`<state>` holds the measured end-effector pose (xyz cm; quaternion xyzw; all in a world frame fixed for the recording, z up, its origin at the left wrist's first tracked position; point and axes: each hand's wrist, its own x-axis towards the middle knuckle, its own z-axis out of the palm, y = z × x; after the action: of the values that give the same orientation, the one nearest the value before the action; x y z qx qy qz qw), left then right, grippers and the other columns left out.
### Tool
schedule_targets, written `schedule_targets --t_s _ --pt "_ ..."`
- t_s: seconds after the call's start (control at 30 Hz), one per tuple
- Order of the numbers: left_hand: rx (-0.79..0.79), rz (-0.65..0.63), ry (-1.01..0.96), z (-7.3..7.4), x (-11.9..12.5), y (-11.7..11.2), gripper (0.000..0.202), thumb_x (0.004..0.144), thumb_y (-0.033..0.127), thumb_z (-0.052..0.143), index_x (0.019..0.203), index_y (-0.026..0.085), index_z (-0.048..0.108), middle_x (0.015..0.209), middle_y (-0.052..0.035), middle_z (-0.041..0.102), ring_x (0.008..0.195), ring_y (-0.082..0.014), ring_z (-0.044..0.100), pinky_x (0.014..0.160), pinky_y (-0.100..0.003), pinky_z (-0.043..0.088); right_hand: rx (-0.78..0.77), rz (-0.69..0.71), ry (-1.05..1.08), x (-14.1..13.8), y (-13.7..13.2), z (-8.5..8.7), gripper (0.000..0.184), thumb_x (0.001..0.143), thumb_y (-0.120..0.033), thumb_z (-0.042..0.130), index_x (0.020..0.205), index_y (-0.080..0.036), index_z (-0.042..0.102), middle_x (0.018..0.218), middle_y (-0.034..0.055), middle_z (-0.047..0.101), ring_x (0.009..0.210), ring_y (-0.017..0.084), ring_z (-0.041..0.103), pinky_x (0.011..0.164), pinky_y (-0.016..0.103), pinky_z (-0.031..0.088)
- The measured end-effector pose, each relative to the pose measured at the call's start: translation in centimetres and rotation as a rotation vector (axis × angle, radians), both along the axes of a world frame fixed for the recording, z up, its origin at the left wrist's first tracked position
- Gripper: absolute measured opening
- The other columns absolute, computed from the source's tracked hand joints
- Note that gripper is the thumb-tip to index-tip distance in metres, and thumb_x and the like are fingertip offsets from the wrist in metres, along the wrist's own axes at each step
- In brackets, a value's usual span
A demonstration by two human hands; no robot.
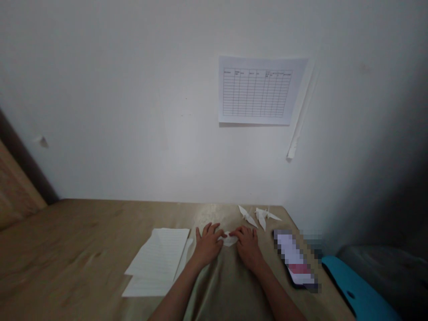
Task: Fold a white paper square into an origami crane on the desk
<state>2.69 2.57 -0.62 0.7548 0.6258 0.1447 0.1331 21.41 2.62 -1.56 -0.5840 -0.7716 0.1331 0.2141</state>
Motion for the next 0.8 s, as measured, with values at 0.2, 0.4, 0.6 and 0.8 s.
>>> schedule_targets --t_s 0.2,0.4,0.6,0.8 --pt "0.024 0.062 -0.03 0.7 0.7 -0.1 0.019 0.09 0.042 0.062 0.105 0.037 0.072 0.15 0.0031 0.054 0.147 -0.0321 0.033 0.118 -0.074 0.006 0.021 -0.039 0.005 -0.5 0.1 0.0 0.025 0.095 -0.035 0.054 0.115 -0.03 0.068 0.122 0.0049 0.064 0.123 0.024 0.052 0.119 0.051 0.014" --pt "0.035 0.082 -0.031 0.6 0.9 0.1 0.018 0.089 0.041 0.065 0.105 0.038 0.072 0.148 0.0033 0.056 0.146 -0.0322 0.035 0.117 -0.076 0.007 0.009 -0.069 0.032 -0.7 0.4 -0.2 0.026 0.091 -0.033 0.06 0.116 -0.032 0.068 0.122 0.0039 0.064 0.124 0.024 0.052 0.119 0.049 0.015" --pt "0.025 0.077 -0.062 0.5 0.4 0.3 0.017 0.088 0.035 0.067 0.103 0.04 0.073 0.147 0.0067 0.058 0.145 -0.0323 0.036 0.116 -0.075 0.009 -0.047 -0.041 0.033 -0.4 0.8 -0.1 0.036 0.089 -0.022 0.058 0.119 -0.038 0.068 0.123 0.0016 0.064 0.126 0.023 0.051 0.118 0.048 0.016" --pt "-0.021 0.06 -0.063 0.7 -0.5 0.4 0.027 0.088 0.029 0.065 0.108 0.045 0.073 0.15 0.0081 0.055 0.148 -0.0318 0.031 0.118 -0.073 0.009 -0.036 -0.028 0.023 0.2 1.0 -0.1 0.047 0.084 -0.013 0.055 0.12 -0.039 0.069 0.123 0.0005 0.065 0.124 0.022 0.052 0.113 0.038 0.027"
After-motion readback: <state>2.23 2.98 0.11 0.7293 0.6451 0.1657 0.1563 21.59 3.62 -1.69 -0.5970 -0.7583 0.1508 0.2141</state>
